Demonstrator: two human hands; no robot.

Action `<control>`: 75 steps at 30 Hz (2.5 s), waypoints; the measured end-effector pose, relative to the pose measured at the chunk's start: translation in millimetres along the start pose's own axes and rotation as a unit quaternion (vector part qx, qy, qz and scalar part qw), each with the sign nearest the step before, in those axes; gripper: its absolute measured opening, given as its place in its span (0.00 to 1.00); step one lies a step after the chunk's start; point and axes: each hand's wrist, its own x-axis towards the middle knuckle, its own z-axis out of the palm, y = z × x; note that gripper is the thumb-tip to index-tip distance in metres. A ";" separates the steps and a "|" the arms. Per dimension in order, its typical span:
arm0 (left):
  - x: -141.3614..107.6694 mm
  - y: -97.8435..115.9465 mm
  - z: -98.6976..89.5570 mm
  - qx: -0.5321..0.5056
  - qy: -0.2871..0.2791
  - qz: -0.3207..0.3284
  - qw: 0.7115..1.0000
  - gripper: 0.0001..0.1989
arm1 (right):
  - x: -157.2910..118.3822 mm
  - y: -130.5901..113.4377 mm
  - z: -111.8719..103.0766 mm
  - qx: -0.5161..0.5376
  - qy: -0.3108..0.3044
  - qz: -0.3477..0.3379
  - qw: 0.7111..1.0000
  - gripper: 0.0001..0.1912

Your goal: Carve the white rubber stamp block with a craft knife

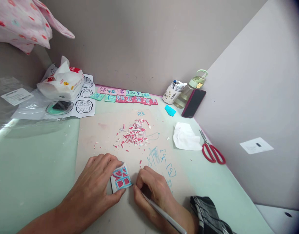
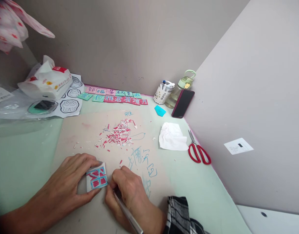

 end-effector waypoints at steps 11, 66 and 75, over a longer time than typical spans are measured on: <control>-1.6 -0.1 0.5 0.005 -0.004 0.000 1.000 0.22 | -2.4 0.1 -0.5 0.009 -0.003 -0.004 1.000 0.11; -10.8 -46.4 -9.8 -0.211 -0.186 -0.006 0.960 0.33 | 13.3 -6.8 4.0 0.116 -0.082 0.007 0.990 0.10; -9.6 -45.1 -11.2 -0.225 -0.198 -0.014 0.954 0.33 | 14.0 -9.9 2.4 0.095 -0.087 -0.006 0.992 0.11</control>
